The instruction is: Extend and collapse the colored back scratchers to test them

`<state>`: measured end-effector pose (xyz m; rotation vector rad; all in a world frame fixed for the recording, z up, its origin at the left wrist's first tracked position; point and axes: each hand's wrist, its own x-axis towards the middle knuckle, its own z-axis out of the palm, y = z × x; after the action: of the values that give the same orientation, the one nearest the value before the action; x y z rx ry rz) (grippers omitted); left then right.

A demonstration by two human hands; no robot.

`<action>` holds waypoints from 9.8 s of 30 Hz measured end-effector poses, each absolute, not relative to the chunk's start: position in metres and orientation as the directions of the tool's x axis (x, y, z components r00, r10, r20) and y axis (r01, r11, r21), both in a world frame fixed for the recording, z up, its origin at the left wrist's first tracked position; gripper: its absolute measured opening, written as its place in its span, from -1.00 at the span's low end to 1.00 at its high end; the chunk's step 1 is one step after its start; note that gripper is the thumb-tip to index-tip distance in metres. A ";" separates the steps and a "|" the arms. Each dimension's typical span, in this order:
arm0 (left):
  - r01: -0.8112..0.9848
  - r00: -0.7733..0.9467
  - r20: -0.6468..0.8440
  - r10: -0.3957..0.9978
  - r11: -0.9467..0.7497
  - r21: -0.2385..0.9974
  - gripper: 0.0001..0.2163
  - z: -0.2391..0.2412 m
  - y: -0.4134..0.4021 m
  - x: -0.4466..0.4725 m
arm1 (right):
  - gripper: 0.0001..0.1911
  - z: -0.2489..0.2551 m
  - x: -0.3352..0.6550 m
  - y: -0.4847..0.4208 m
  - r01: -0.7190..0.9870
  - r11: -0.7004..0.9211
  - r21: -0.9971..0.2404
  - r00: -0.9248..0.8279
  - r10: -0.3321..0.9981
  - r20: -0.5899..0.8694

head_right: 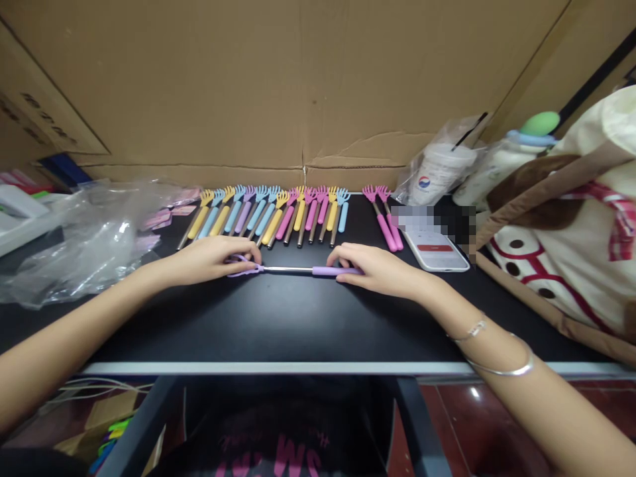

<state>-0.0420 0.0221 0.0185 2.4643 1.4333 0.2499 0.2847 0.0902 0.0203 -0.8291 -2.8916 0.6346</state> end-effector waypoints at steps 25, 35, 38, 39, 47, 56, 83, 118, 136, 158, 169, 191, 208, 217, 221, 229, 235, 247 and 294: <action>0.809 0.568 0.382 0.729 -0.579 -0.096 -0.88 0.004 0.013 -0.016 | -0.77 0.016 0.275 0.077 0.517 0.832 -0.199 -0.829 0.545 0.124; 0.763 0.636 0.473 0.609 -0.587 -0.271 -0.82 0.007 0.003 -0.002 | -0.69 0.014 0.250 0.058 0.465 0.867 0.180 -0.872 0.413 0.263; 0.753 0.655 0.468 0.593 -0.565 -0.338 -0.75 0.012 0.002 -0.005 | -0.61 0.019 0.249 0.056 0.462 0.834 0.301 -0.880 0.388 0.275; 0.750 0.660 0.462 0.592 -0.552 -0.365 -0.72 0.015 0.003 -0.006 | -0.59 0.022 0.250 0.056 0.470 0.821 0.324 -0.877 0.392 0.279; 0.767 0.637 0.432 0.638 -0.470 -0.437 -0.63 0.040 0.008 -0.024 | -0.56 0.040 0.279 0.073 0.533 0.739 0.413 -0.841 0.406 0.358; 0.755 0.602 0.358 0.714 -0.361 -0.547 -0.63 0.037 0.009 -0.093 | -0.60 0.042 0.355 0.101 0.502 0.548 0.670 -0.865 0.322 0.385; 0.774 0.457 0.489 0.743 -0.061 -0.630 -0.71 0.043 -0.019 -0.195 | -0.69 0.045 0.453 0.144 0.741 0.353 0.571 -0.619 0.688 0.378; 0.840 0.376 0.645 0.665 0.049 -0.541 -0.75 0.027 -0.016 -0.207 | -0.56 0.035 0.455 0.143 0.766 0.267 0.584 -0.631 0.481 0.608; 0.826 0.482 0.665 0.570 -0.042 -0.562 -0.76 0.025 -0.011 -0.207 | -0.63 0.037 0.450 0.138 0.828 0.305 0.470 -0.543 0.641 0.542; 0.867 0.425 0.648 0.632 -0.078 -0.492 -0.79 0.019 -0.016 -0.197 | -0.50 0.032 0.437 0.123 0.770 0.397 0.499 -0.636 0.527 0.564; 0.811 0.567 0.648 0.508 -0.205 -0.549 -0.86 0.025 -0.014 -0.159 | -0.57 0.040 0.402 0.117 0.705 0.500 0.502 -0.708 0.469 0.528; 0.893 0.446 0.665 0.600 -0.349 -0.284 -0.81 0.025 -0.003 -0.096 | -0.69 0.037 0.359 0.109 0.596 0.628 0.501 -0.798 0.389 0.461; 0.849 0.480 0.649 0.590 -0.500 -0.173 -0.74 0.016 0.004 -0.051 | -0.73 0.030 0.315 0.095 0.543 0.824 0.165 -0.762 0.400 0.510; 0.862 0.506 0.551 0.663 -0.418 -0.289 -0.72 0.022 0.006 -0.066 | -0.70 0.023 0.337 0.109 0.637 0.749 0.183 -0.709 0.474 0.523; 0.866 0.501 0.537 0.679 -0.392 -0.311 -0.69 0.017 0.007 -0.074 | -0.69 0.022 0.339 0.106 0.659 0.727 0.195 -0.703 0.501 0.505; 0.821 0.566 0.594 0.571 -0.450 -0.350 -0.70 0.018 0.009 -0.073 | -0.71 0.021 0.338 0.103 0.646 0.743 0.176 -0.715 0.509 0.479; 0.810 0.574 0.617 0.538 -0.486 -0.329 -0.73 0.019 0.010 -0.067 | -0.71 0.020 0.330 0.102 0.627 0.758 0.182 -0.698 0.442 0.563; 0.782 0.595 0.629 0.501 -0.543 -0.307 -0.76 0.020 0.012 -0.052 | -0.75 0.022 0.317 0.097 0.544 0.823 0.162 -0.752 0.393 0.529; 0.789 0.611 0.511 0.605 -0.515 -0.333 -0.83 0.024 0.020 0.000 | -0.71 0.026 0.244 0.084 0.451 0.785 0.426 -0.871 0.282 0.402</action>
<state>-0.0001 0.0198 0.0238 3.2867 1.5703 0.6443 0.2440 0.0837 0.0264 -0.5620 -2.6591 -0.7499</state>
